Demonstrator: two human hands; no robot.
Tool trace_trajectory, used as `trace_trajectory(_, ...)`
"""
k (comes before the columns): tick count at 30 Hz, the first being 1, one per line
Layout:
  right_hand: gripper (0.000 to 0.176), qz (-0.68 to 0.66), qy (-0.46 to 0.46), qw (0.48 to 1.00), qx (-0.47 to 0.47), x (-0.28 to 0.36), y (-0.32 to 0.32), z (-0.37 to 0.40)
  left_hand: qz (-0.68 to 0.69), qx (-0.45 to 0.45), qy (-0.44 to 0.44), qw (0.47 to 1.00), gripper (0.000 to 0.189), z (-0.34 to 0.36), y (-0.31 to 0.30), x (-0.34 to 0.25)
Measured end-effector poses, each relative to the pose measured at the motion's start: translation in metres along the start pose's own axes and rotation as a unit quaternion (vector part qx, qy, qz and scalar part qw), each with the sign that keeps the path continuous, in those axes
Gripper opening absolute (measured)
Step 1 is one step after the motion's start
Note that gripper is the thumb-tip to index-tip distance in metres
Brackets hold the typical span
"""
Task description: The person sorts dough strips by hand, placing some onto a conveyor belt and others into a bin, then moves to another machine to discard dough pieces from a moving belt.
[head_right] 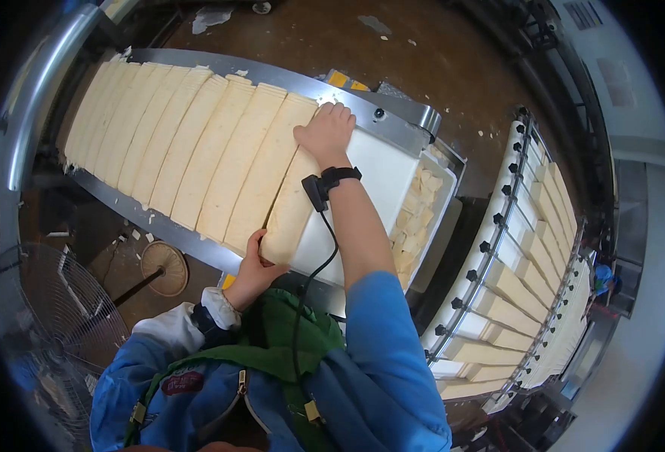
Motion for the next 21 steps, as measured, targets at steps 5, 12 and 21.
trace_trajectory(5, 0.076, 0.045, 0.055, 0.997, 0.030, -0.074, -0.020, 0.044, -0.152, -0.029, 0.049, 0.987, 0.094, -0.007, 0.029, 0.005)
trace_trajectory(12, 0.120, -0.220, 0.099, 0.967, 0.087, -0.222, -0.060, 0.197, -0.425, -0.069, 0.085, 0.899, 0.094, -0.020, 0.057, -0.050)
trace_trajectory(21, 0.050, -0.047, 0.113, 0.989, -0.082, -0.210, -0.099, 0.356, -0.449, -0.056, 0.274, 0.849, 0.072, -0.024, 0.110, -0.062)
Point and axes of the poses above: each hand's wrist, its own z-axis away from the middle knuckle, its own y-axis out of the palm, x = y × z, the point moved 8 cm from there along -z, towards the middle knuckle, and after that the axes turned 12 degrees about -y, right-handed, at the moved point
